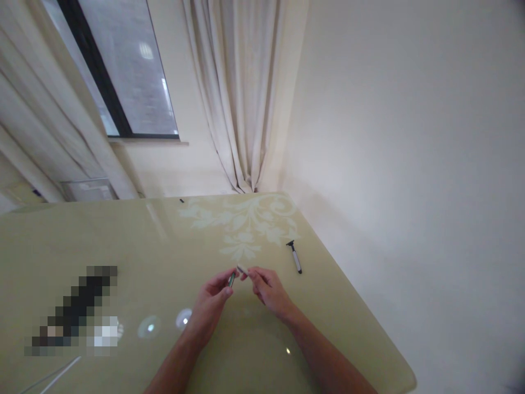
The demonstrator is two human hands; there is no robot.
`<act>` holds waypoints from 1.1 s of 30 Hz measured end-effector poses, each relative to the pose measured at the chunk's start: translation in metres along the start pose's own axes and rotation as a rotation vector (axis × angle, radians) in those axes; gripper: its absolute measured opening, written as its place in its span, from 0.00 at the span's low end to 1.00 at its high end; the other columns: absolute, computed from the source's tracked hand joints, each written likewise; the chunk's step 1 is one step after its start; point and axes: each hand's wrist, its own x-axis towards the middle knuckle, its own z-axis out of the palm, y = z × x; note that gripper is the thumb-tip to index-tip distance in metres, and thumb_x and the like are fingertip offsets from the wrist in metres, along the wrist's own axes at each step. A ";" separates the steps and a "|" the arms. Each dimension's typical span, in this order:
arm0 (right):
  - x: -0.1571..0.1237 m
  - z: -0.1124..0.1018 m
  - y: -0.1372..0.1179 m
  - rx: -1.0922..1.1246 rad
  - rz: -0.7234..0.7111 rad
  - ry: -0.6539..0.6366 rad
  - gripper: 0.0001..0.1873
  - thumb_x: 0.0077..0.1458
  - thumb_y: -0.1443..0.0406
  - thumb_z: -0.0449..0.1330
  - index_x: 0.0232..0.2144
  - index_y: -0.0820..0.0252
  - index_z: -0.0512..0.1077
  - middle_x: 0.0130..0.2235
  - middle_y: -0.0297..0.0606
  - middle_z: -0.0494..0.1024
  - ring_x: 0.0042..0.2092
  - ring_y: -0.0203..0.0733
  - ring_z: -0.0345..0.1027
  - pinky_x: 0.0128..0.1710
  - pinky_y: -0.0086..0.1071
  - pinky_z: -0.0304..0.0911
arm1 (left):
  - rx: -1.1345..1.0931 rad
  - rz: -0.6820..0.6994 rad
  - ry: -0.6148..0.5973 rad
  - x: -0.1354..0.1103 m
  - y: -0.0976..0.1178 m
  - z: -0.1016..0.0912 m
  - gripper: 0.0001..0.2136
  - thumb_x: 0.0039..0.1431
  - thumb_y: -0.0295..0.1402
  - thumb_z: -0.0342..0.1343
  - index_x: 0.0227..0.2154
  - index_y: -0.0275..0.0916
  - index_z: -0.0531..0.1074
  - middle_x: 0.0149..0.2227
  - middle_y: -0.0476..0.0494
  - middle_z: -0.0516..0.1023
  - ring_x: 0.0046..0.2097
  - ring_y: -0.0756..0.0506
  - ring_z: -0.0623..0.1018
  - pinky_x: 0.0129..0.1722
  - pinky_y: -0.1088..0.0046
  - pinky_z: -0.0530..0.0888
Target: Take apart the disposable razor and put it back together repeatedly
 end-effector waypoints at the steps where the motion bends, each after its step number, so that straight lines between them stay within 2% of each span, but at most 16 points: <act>1: 0.000 0.001 0.000 -0.002 -0.009 0.005 0.32 0.68 0.41 0.53 0.42 0.63 0.81 0.21 0.25 0.57 0.23 0.32 0.47 0.23 0.28 0.45 | 0.005 -0.004 0.004 -0.001 0.001 0.001 0.25 0.37 0.42 0.80 0.42 0.43 0.87 0.46 0.37 0.87 0.50 0.36 0.81 0.55 0.59 0.72; 5: -0.003 0.005 -0.002 -0.013 -0.021 -0.132 0.31 0.67 0.42 0.55 0.37 0.63 0.81 0.22 0.27 0.59 0.24 0.32 0.50 0.25 0.28 0.48 | -0.016 -0.017 0.020 -0.001 -0.001 0.003 0.26 0.35 0.44 0.80 0.41 0.42 0.87 0.37 0.42 0.87 0.37 0.42 0.80 0.47 0.62 0.74; 6: -0.003 0.005 -0.003 -0.015 -0.014 -0.141 0.30 0.67 0.42 0.55 0.37 0.63 0.81 0.23 0.27 0.59 0.24 0.32 0.50 0.25 0.28 0.48 | -0.014 -0.017 0.017 -0.001 -0.001 0.002 0.26 0.35 0.44 0.80 0.41 0.42 0.87 0.36 0.42 0.87 0.36 0.43 0.80 0.46 0.62 0.75; 10: -0.002 0.004 -0.003 -0.036 -0.014 -0.057 0.31 0.67 0.41 0.55 0.36 0.62 0.80 0.22 0.26 0.58 0.24 0.32 0.49 0.24 0.28 0.47 | -0.002 -0.024 0.027 0.000 -0.005 0.001 0.27 0.34 0.44 0.80 0.41 0.41 0.87 0.43 0.38 0.87 0.47 0.37 0.81 0.53 0.59 0.74; 14: -0.002 0.008 -0.002 0.022 0.025 -0.142 0.32 0.66 0.40 0.55 0.35 0.62 0.79 0.21 0.26 0.60 0.22 0.31 0.48 0.23 0.27 0.46 | -0.089 -0.058 0.051 0.000 -0.008 0.001 0.28 0.33 0.45 0.81 0.41 0.41 0.87 0.43 0.38 0.87 0.42 0.40 0.82 0.50 0.61 0.76; 18: -0.001 0.012 0.001 0.059 0.000 -0.045 0.31 0.66 0.41 0.56 0.34 0.62 0.78 0.20 0.24 0.57 0.21 0.30 0.46 0.21 0.27 0.44 | -0.137 -0.051 0.050 -0.001 -0.010 0.002 0.26 0.33 0.43 0.81 0.39 0.42 0.87 0.40 0.41 0.87 0.43 0.41 0.82 0.50 0.63 0.77; 22: 0.000 0.015 0.005 0.140 0.042 -0.115 0.32 0.65 0.39 0.56 0.32 0.62 0.75 0.20 0.24 0.58 0.20 0.29 0.45 0.20 0.26 0.43 | -0.223 -0.092 0.024 -0.002 -0.011 0.004 0.26 0.32 0.45 0.82 0.39 0.44 0.86 0.41 0.42 0.87 0.41 0.43 0.82 0.43 0.68 0.76; 25: 0.000 0.015 0.005 0.124 0.021 -0.042 0.32 0.64 0.39 0.56 0.33 0.63 0.77 0.20 0.24 0.58 0.21 0.29 0.45 0.21 0.26 0.42 | -0.267 -0.093 0.023 -0.002 -0.014 0.003 0.25 0.36 0.44 0.81 0.41 0.46 0.86 0.43 0.42 0.86 0.44 0.44 0.82 0.39 0.73 0.74; 29: -0.001 0.016 0.002 0.133 0.035 -0.136 0.32 0.64 0.39 0.56 0.34 0.62 0.78 0.20 0.25 0.58 0.21 0.30 0.45 0.21 0.27 0.42 | -0.284 -0.112 -0.016 -0.001 -0.021 0.000 0.25 0.40 0.46 0.80 0.43 0.46 0.85 0.45 0.42 0.85 0.44 0.44 0.82 0.44 0.69 0.75; 33: -0.002 0.017 0.000 0.065 -0.012 -0.054 0.33 0.65 0.39 0.55 0.34 0.62 0.78 0.20 0.25 0.57 0.22 0.31 0.46 0.22 0.27 0.43 | -0.280 -0.095 0.001 0.002 -0.025 -0.003 0.26 0.39 0.46 0.80 0.43 0.47 0.85 0.44 0.42 0.85 0.45 0.43 0.81 0.44 0.69 0.74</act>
